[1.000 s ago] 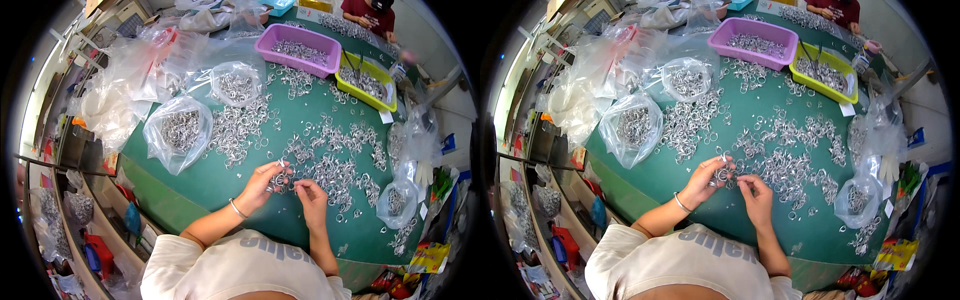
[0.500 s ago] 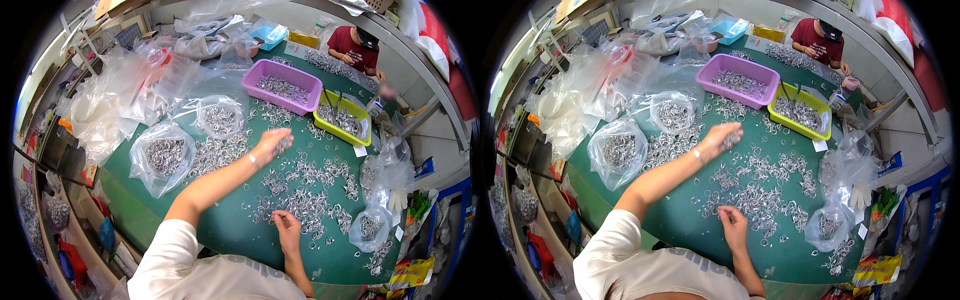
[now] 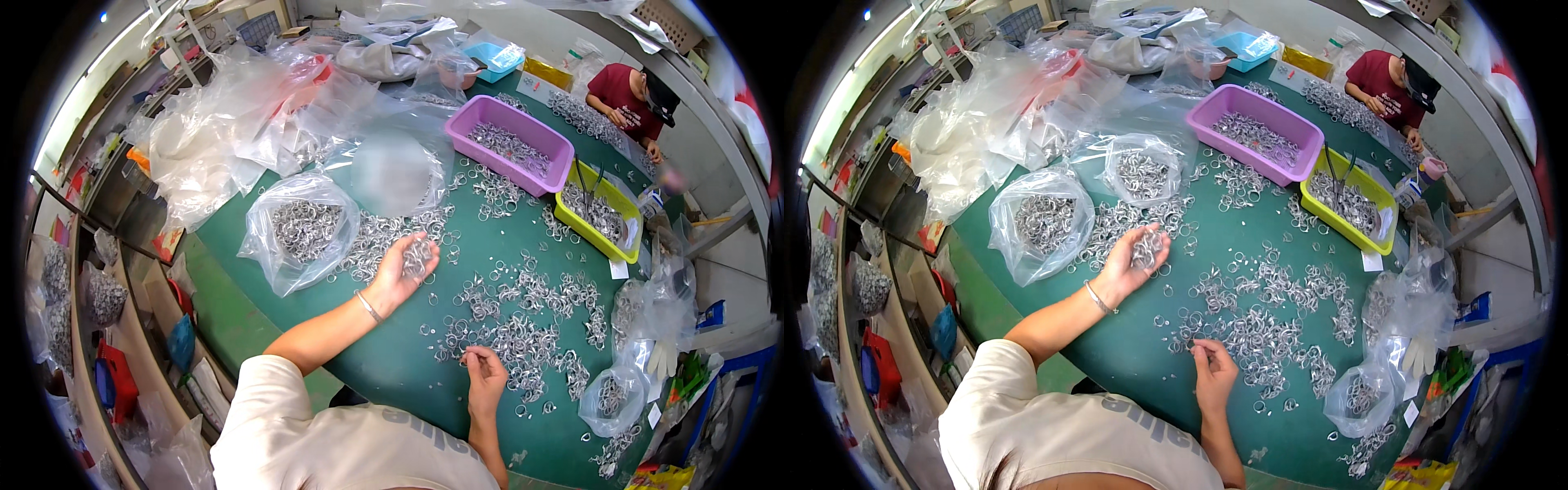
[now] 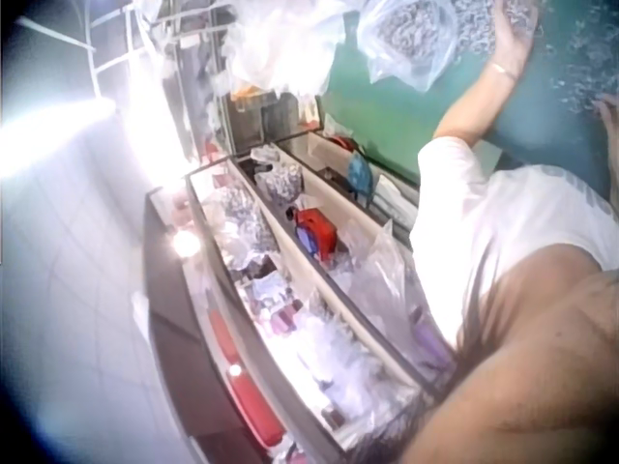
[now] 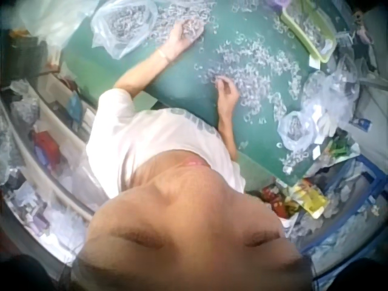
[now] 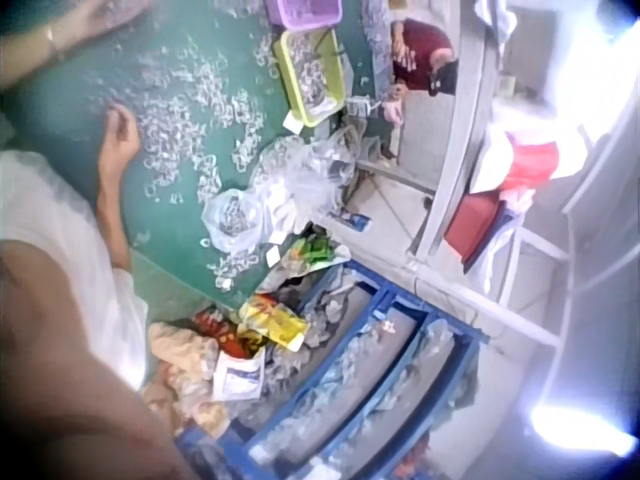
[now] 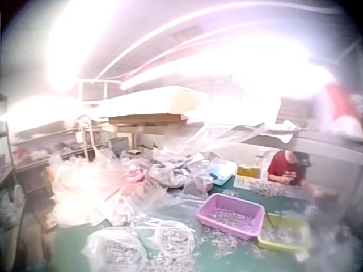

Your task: The person assembles small metal keychains by hand at a green workbench. They pick up individual metal rings and clasps, link them together, and place the finished keychains into a clear plastic bag. The process is repetitive and involves handling many small parts spread across the table.

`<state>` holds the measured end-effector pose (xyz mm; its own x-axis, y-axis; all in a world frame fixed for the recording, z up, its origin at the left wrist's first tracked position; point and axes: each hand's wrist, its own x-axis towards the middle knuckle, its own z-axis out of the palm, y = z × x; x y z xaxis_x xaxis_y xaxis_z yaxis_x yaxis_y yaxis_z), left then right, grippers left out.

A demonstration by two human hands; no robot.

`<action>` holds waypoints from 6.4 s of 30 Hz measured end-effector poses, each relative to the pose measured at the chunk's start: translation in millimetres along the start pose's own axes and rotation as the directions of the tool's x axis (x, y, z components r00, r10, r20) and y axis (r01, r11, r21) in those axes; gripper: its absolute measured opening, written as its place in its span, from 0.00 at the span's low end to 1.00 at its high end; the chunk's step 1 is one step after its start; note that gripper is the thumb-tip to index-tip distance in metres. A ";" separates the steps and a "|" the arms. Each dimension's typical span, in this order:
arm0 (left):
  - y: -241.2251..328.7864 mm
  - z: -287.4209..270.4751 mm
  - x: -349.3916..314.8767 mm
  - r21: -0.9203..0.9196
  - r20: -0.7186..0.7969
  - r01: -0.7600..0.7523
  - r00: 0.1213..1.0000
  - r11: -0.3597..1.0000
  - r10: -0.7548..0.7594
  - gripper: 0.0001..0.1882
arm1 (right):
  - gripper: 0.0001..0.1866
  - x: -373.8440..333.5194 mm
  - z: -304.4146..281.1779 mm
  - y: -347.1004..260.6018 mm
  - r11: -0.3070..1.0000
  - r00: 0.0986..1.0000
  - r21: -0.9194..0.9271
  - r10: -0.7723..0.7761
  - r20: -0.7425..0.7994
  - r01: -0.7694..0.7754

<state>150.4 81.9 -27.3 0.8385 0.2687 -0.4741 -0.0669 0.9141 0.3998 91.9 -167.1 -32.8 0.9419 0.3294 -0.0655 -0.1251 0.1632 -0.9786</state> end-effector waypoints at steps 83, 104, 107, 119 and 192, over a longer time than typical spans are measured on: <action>7.8 -52.0 -63.3 0.381 0.851 -0.624 0.525 -0.683 -0.005 0.24 | 0.23 92.2 -106.1 -12.8 -0.132 0.759 -0.853 -0.405 0.511 0.504; 29.6 -79.7 -35.2 0.512 0.830 -0.448 0.477 -0.733 0.288 0.17 | 0.20 37.4 -79.9 1.4 -0.049 0.824 -0.979 -0.532 0.195 0.199; 1.1 -63.5 -46.7 0.538 0.833 -0.693 0.523 -0.479 0.178 0.20 | 0.20 52.1 -38.9 -2.3 0.056 0.779 -0.929 -0.564 0.273 0.366; 13.9 -71.6 -54.8 0.499 0.769 -0.378 0.608 -0.780 0.198 0.20 | 0.10 50.5 -40.5 9.7 0.350 0.836 -0.759 -0.247 0.491 0.549; -24.4 -48.5 -82.3 0.881 0.473 -0.463 0.874 -0.099 0.113 0.13 | 0.12 2.2 -24.7 -17.8 0.711 0.968 -0.703 0.149 0.203 0.038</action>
<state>56.9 52.2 -36.1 0.9808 0.1949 0.0016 0.0944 -0.4823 0.8709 103.9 -192.2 -20.4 0.8295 0.5320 -0.1701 0.1656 -0.5250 -0.8349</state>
